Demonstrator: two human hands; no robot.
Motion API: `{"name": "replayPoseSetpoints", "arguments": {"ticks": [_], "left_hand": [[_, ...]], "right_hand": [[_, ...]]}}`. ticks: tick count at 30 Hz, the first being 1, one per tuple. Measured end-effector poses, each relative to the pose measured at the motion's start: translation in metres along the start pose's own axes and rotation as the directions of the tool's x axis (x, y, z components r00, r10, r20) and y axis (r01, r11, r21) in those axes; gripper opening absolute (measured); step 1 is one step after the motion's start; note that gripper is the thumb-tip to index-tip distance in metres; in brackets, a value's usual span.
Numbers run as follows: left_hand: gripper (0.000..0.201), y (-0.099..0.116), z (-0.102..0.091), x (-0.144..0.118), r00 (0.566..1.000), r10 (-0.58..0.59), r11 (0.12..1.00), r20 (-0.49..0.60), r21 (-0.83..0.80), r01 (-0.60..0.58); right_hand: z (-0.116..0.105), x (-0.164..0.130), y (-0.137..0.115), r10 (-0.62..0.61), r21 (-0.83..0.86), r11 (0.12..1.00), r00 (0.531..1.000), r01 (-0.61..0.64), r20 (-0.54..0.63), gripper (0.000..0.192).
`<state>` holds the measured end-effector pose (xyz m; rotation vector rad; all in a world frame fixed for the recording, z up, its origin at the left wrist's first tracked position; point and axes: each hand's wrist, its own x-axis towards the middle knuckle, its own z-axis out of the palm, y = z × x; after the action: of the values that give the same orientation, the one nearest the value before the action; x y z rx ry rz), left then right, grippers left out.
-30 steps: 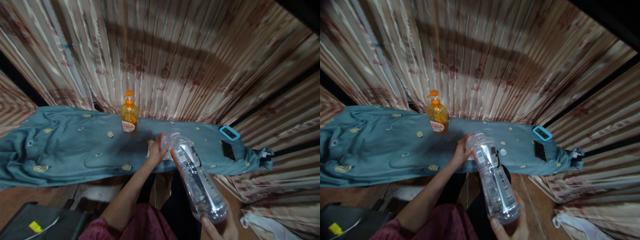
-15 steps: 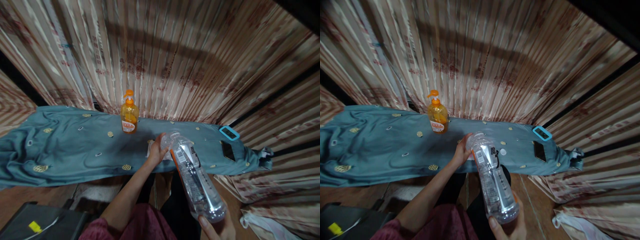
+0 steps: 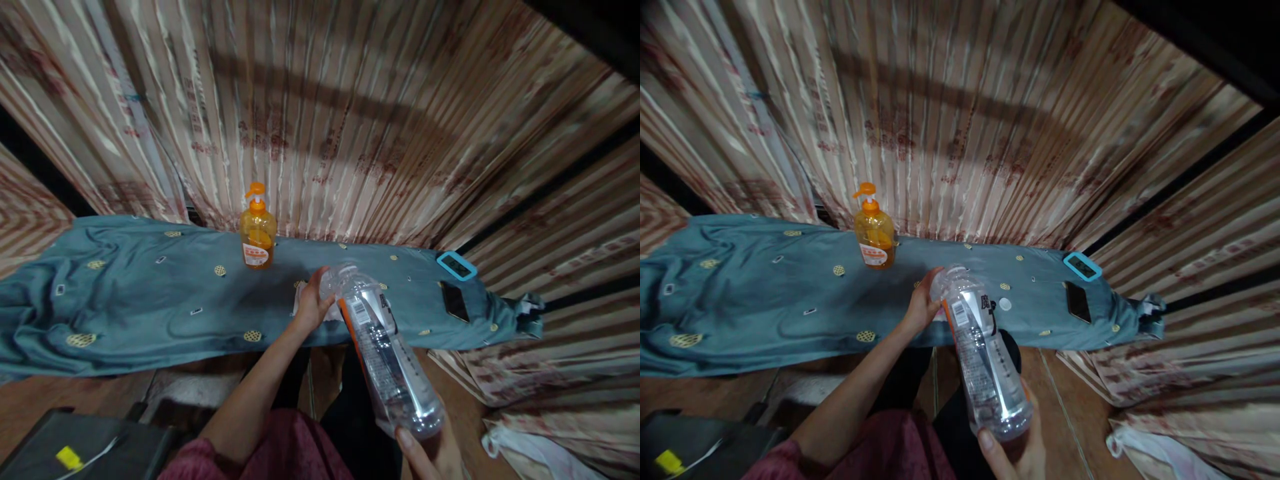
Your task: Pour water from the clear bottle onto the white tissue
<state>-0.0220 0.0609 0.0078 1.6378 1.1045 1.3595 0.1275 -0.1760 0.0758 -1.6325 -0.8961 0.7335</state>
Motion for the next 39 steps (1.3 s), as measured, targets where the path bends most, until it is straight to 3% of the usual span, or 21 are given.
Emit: {"name": "replayPoseSetpoints", "arguments": {"ticks": [4, 10, 22, 39], "left_hand": [[0.061, 0.002, -0.001, 0.0, 1.0, -0.021, 1.0, 0.004, 0.009, 0.021], [0.058, 0.002, 0.001, 0.001, 1.0, -0.024, 1.0, -0.006, 0.0, 0.024], [0.056, 0.005, -0.002, 0.0, 1.0, -0.01, 1.0, 0.012, -0.003, 0.01], [0.057, 0.011, -0.005, 0.001, 1.0, -0.025, 0.999, 0.008, 0.035, 0.025]], "right_hand": [[-0.002, 0.001, 0.004, -0.034, 0.021, 0.999, 0.999, 0.033, 0.03, 0.074], [-0.001, 0.003, 0.01, -0.023, 0.051, 0.998, 1.0, 0.023, -0.004, 0.083], [0.005, 0.002, -0.001, -0.051, -0.057, 0.997, 0.997, 0.048, -0.064, 0.078], [0.004, 0.006, -0.004, -0.018, -0.058, 0.998, 0.998, 0.014, -0.06, 0.079]]}}
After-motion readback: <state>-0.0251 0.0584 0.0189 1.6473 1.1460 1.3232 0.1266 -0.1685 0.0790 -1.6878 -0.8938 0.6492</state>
